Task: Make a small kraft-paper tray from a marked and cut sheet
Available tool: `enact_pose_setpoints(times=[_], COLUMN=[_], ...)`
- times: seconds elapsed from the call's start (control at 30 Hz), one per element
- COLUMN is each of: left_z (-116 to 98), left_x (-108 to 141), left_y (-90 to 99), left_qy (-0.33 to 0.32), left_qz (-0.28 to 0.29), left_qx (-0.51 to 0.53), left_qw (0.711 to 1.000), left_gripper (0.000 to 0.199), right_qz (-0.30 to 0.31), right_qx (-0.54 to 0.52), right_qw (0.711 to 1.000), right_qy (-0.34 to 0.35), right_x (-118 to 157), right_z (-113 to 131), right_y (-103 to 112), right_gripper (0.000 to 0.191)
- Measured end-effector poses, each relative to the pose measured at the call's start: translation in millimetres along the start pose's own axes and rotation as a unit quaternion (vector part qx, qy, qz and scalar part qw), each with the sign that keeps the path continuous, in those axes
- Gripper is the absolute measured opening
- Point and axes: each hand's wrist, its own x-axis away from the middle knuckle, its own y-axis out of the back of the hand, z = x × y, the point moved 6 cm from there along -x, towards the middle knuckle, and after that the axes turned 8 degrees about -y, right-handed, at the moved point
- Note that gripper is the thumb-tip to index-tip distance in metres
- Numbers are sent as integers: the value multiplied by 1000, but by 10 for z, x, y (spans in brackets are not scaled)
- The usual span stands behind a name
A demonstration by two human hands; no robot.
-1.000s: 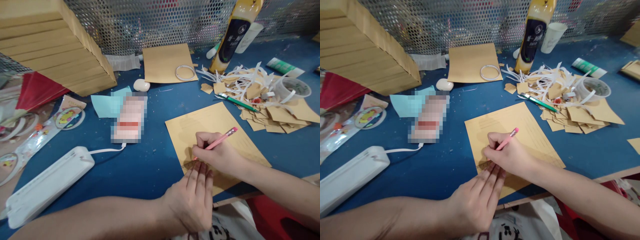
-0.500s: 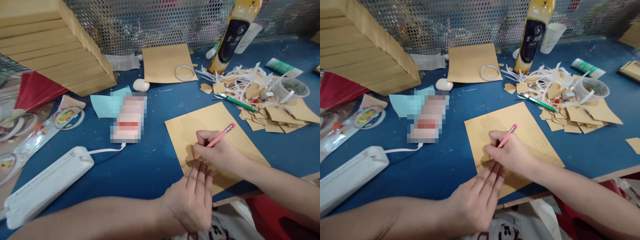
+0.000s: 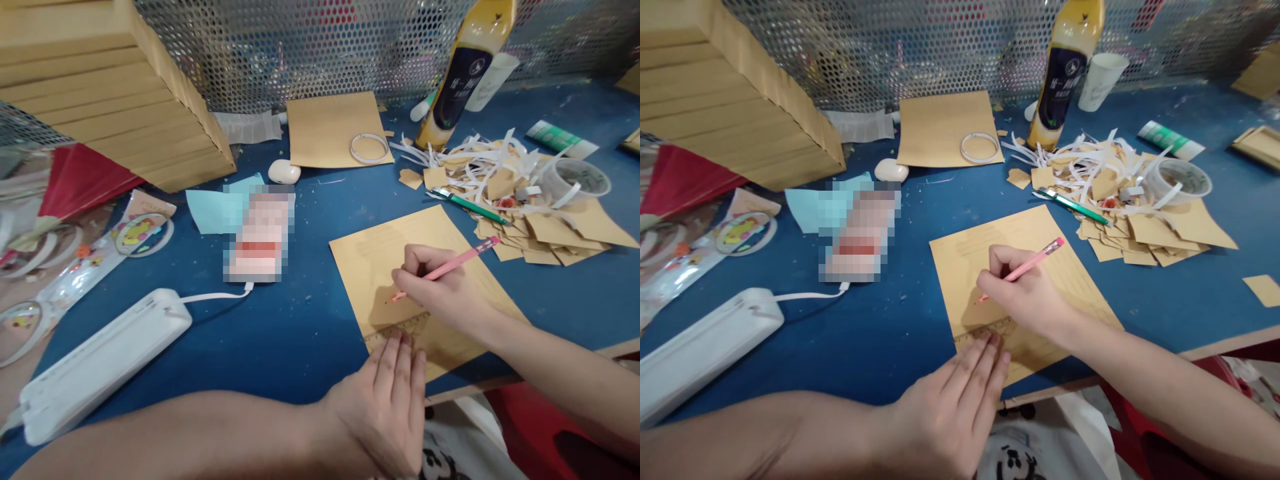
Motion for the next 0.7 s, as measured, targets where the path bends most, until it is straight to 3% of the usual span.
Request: enact_pose_setpoints(times=[0.1,0.17,0.2,0.3,0.33,0.4,0.57,0.7], left_z=[-218,-412,-579,-802,-821,-779,-445,-370], left_x=[-15,-16,-33,-21,-22,-34,-55,-68], left_y=[-36,-119,-180,-412,-420,-338,21,89], left_qy=[21,72,42,84,89,72,6,-14], left_qz=[30,35,39,133,133,104,26,8], left_qx=[-11,-33,-35,-46,-40,-23,0,4], left_qw=[999,996,998,987,986,992,1000,1000], left_gripper=[41,41,44,48,49,51,43,39], right_qz=[6,18,21,26,27,28,34,76], right_qx=[5,4,4,8,8,6,0,14], right_qw=[1000,1000,1000,1000,999,999,999,997], right_qy=[-1,-1,2,13,16,15,17,28], right_x=[1,13,21,49,60,86,227,398], right_z=[31,41,46,65,71,79,76,31], right_y=[13,1,-3,-4,1,18,46,-40], right_gripper=[32,32,32,32,32,32,35,35])
